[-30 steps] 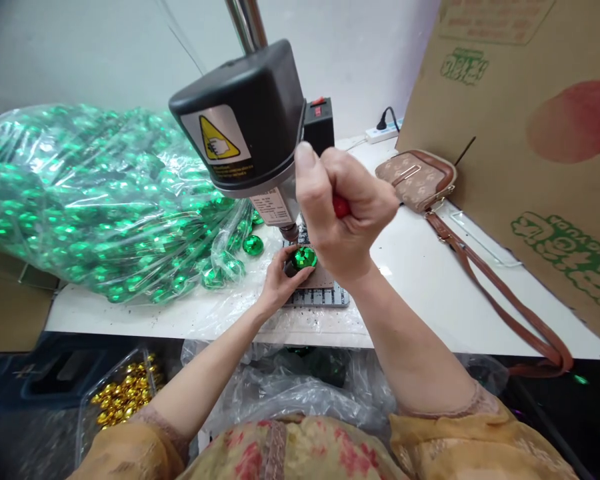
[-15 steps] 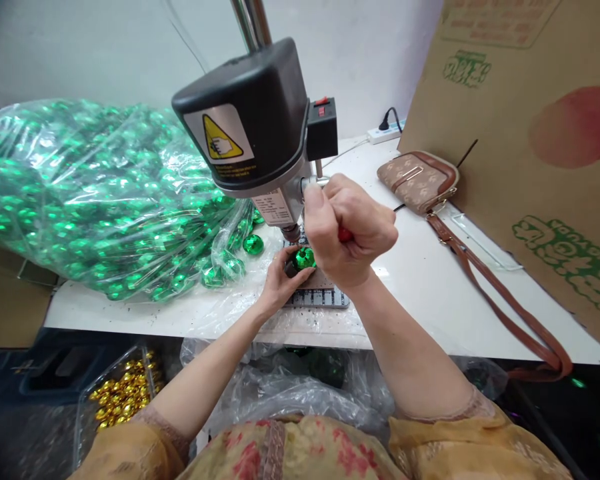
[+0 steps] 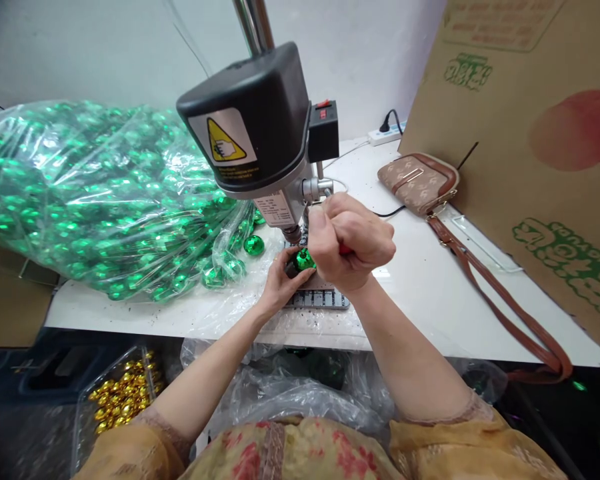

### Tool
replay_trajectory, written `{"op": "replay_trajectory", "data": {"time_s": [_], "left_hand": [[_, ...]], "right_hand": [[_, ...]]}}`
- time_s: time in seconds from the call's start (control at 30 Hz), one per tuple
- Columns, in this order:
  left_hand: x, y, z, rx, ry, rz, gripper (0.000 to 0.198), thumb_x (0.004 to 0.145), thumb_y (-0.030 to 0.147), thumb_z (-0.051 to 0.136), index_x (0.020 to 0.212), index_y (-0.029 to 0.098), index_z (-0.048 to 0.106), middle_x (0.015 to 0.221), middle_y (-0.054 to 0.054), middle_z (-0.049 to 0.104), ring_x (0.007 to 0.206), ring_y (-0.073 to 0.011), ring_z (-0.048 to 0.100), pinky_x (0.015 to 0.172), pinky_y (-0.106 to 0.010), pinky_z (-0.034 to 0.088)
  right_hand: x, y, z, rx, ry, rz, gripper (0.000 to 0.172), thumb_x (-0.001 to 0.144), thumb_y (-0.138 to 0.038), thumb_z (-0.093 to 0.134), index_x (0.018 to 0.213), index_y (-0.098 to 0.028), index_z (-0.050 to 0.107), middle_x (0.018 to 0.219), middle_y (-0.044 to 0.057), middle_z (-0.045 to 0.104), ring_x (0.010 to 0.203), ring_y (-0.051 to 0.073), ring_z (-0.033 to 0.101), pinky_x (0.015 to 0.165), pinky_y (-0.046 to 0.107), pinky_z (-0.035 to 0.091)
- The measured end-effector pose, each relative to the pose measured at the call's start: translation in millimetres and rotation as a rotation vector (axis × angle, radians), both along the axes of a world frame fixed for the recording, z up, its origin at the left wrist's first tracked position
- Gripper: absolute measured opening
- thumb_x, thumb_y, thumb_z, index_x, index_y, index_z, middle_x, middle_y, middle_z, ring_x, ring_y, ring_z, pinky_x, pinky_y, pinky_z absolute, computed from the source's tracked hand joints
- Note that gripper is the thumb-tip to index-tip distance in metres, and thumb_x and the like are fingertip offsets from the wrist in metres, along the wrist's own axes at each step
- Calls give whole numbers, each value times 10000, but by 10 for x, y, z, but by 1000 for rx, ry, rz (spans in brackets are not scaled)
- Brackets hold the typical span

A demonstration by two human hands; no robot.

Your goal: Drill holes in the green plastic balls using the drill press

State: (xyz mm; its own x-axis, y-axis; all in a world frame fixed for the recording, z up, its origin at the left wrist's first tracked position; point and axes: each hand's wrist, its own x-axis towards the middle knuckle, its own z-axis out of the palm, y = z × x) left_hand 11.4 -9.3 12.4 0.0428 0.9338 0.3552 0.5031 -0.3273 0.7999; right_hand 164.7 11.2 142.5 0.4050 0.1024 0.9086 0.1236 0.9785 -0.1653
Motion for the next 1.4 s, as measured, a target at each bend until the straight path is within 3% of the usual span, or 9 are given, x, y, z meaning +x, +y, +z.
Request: {"op": "replay_trajectory", "data": {"time_s": [0.3,0.53,0.73,0.83,1.0,1.13,1.23,1.33,1.4], "left_hand": [[3,-2,14,-21,-31,-7,462,832,361,867,1224,219,669,1159,-90,727,1129,-281,667,986,-426,540],[15,-6,20,-17,-44,-2,459,817,320,875,1215,215,671,1153,-85,728,1128,-278,668,994,-425,537],[65,-28,10,-59,-90,45,446,814,315,866,1197,216,661,1172,-80,727,1122,-257,682,988,-405,547],[92,-96,33,-42,-131,102,424,811,329,859,1163,216,651,1156,-74,724,1112,-245,687,987,-396,550],[-10,-556,160,32,-81,79,374,858,390,822,1166,237,673,1093,-73,727,990,-227,702,892,-368,577],[-221,-1180,131,138,141,-383,382,936,423,753,1289,287,697,1209,-109,718,1072,-250,722,886,-341,597],[-361,-1565,-34,246,472,-581,392,946,410,742,1325,322,699,1275,-130,724,1010,-263,734,872,-355,602],[-472,-1668,-158,389,629,-575,405,977,393,695,1371,307,659,1322,-148,725,1010,-268,729,878,-387,608],[-559,-1507,-133,460,567,-444,363,1005,291,632,1367,288,644,1317,-149,724,1061,-258,722,891,-384,606]], "right_hand": [[31,11,-24,37,-44,4,451,931,-150,586,623,-207,261,539,-64,384,459,73,419,429,269,388],[27,3,-155,33,-47,4,460,899,-106,574,605,-201,235,544,-68,339,437,67,338,446,287,409],[-27,-25,240,-190,89,11,528,979,-250,607,581,-205,263,526,-59,265,448,60,341,456,288,271],[-29,-7,484,-304,74,62,493,980,-271,630,612,-224,305,538,-72,291,443,45,347,463,275,310],[-9,49,579,-339,87,81,521,960,-340,668,626,-233,282,544,-83,281,428,35,316,437,260,303],[-3,69,535,-309,75,80,514,953,-398,672,644,-241,294,541,-82,281,425,50,322,432,274,289],[-6,71,525,-308,84,76,519,949,-441,673,653,-243,296,549,-78,277,432,52,317,451,277,300],[-3,71,521,-317,93,74,534,939,-474,680,653,-248,290,558,-75,255,444,58,322,463,283,310],[5,74,512,-321,83,86,523,945,-468,674,656,-251,296,562,-74,255,449,63,336,467,290,316]]}}
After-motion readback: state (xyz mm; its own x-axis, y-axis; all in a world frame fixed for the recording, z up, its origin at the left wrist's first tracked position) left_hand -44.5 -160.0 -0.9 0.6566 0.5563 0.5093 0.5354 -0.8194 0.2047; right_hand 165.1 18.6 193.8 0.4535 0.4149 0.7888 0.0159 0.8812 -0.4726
